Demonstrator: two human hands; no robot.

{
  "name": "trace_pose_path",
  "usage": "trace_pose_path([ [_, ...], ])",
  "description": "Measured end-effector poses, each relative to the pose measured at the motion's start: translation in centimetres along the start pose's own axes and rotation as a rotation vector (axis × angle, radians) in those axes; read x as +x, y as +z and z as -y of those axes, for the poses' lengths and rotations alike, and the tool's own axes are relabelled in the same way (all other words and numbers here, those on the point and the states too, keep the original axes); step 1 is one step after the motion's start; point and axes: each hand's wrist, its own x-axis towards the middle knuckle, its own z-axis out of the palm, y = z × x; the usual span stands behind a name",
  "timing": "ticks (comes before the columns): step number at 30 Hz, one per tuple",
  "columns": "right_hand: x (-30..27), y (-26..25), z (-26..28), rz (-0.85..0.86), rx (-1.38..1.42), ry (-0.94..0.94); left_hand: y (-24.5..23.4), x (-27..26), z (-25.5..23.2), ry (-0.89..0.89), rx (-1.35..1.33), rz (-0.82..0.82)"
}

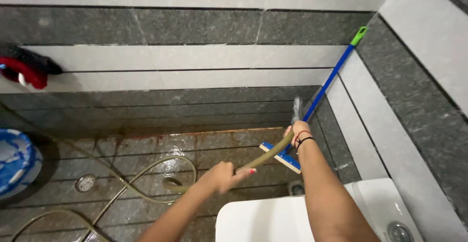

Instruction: The person cleans a bathroom floor by rinsing it with water from a hose, using a squeegee to direct the water into a drain, and wiping parts of the floor and nearby items with a cloth.

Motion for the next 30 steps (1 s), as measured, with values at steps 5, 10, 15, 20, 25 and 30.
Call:
trace_pose_path([
  [5, 0.8, -1.0, -1.8, 0.064, -0.257, -0.022, 0.3, -1.8, -0.8, 0.046, 0.054, -0.005],
  [10, -0.1, -4.8, -3.3, 0.053, -0.140, 0.088, 1.1, -1.9, -1.5, 0.062, 0.022, 0.016],
  [15, -0.4, -7.9, -2.5, -0.092, -0.182, 0.122, 2.5, -1.0, -2.2, 0.089, -0.016, 0.070],
  [20, -0.9, -9.7, -2.6, -0.166, -0.313, 0.058, 3.1, -0.5, -2.0, 0.158, 0.003, 0.075],
  [25, -1.0, -10.3, -3.3, -0.148, -0.375, 0.104, 2.9, -0.3, -1.9, 0.153, -0.008, 0.100],
  [30, -0.8, -9.8, -4.4, -0.138, -0.365, 0.246, 2.6, -0.9, -1.1, 0.124, -0.003, 0.116],
])
